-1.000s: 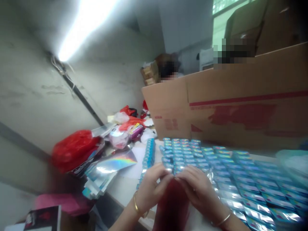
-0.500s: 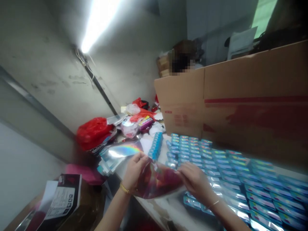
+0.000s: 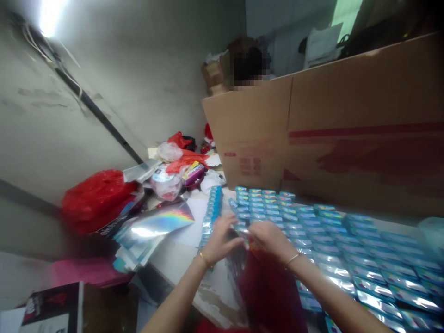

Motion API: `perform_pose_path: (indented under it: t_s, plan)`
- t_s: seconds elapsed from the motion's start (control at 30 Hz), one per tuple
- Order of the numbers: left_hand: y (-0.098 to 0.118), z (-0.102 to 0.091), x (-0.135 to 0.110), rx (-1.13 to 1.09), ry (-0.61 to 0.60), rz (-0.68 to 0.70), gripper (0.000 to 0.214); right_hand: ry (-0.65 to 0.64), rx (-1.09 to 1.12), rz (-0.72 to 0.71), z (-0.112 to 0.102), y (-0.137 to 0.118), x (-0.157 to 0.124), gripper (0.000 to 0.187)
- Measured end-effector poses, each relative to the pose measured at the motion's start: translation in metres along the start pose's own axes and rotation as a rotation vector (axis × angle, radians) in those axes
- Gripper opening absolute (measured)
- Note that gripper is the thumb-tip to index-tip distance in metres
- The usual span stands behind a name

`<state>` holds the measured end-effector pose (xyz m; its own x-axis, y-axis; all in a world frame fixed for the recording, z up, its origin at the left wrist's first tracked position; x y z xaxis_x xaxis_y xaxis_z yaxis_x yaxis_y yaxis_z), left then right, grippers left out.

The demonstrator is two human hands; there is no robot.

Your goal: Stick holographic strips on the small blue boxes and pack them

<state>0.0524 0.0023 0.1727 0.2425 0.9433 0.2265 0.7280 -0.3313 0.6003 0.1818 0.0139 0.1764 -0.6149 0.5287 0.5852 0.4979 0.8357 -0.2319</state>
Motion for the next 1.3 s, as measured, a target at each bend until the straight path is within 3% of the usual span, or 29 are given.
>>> perform_pose_path:
  t_s: [0.07,0.17,0.27,0.4,0.47,0.53,0.6,0.7,0.77,0.87,1.03,1.17,1.23,1.3]
  plan:
    - [-0.010,0.024,0.018,-0.013,-0.094,0.002,0.019,-0.054,-0.003,0.003,0.021,0.014,0.010,0.032]
    - [-0.043,0.045,0.035,-0.047,-0.147,-0.055,0.030,-0.126,-0.010,0.007,0.048,0.039,0.010,0.036]
    - [-0.091,0.062,0.042,-0.153,-0.168,-0.179,0.038,-0.194,-0.036,0.053,0.072,0.071,-0.003,0.035]
    - [-0.142,0.100,0.044,-0.345,-0.266,-0.324,0.042,-0.270,-0.056,0.131,0.099,0.113,-0.023,0.037]
    - [-0.152,0.123,0.051,-0.393,-0.387,-0.291,0.041,-0.320,-0.065,0.149,0.113,0.130,-0.030,0.040]
    - [-0.161,0.134,0.069,-0.373,-0.451,-0.210,0.032,-0.375,-0.073,0.174,0.128,0.145,-0.036,0.043]
    - [-0.182,0.130,0.098,-0.213,-0.411,-0.136,0.029,-0.433,-0.067,0.213,0.142,0.158,-0.041,0.044]
    - [-0.233,0.117,0.146,0.247,-0.355,-0.108,0.056,-0.515,-0.017,0.276,0.160,0.170,-0.048,0.043]
    - [-0.267,0.118,0.170,0.481,-0.440,-0.101,0.065,-0.551,0.044,0.313,0.166,0.173,-0.050,0.043]
    - [-0.300,0.130,0.186,0.609,-0.603,-0.059,0.055,-0.609,0.150,0.364,0.167,0.175,-0.051,0.040]
    - [-0.315,0.142,0.183,0.624,-0.683,-0.062,0.030,-0.720,0.317,0.428,0.164,0.174,-0.054,0.025]
    - [-0.311,0.137,0.172,0.619,-0.687,-0.124,0.035,-0.790,0.339,0.456,0.169,0.175,-0.056,0.027]
    - [-0.298,0.124,0.171,0.615,-0.557,-0.174,0.040,-0.763,0.314,0.509,0.170,0.180,-0.052,0.028]
    - [-0.270,0.115,0.170,0.514,-0.382,-0.179,0.043,-0.727,0.295,0.585,0.169,0.187,-0.049,0.029]
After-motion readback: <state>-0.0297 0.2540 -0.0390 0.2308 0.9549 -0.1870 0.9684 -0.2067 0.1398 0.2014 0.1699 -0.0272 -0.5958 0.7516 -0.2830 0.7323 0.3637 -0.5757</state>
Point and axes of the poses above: each hand's wrist, its own x-axis towards the middle knuckle, its own z-axis out of the palm, y = z × x, the point moved 9 cm from there along x, towards the middle knuckle, and after that the axes turned 3 degrees about z, right-handed, at the moved point
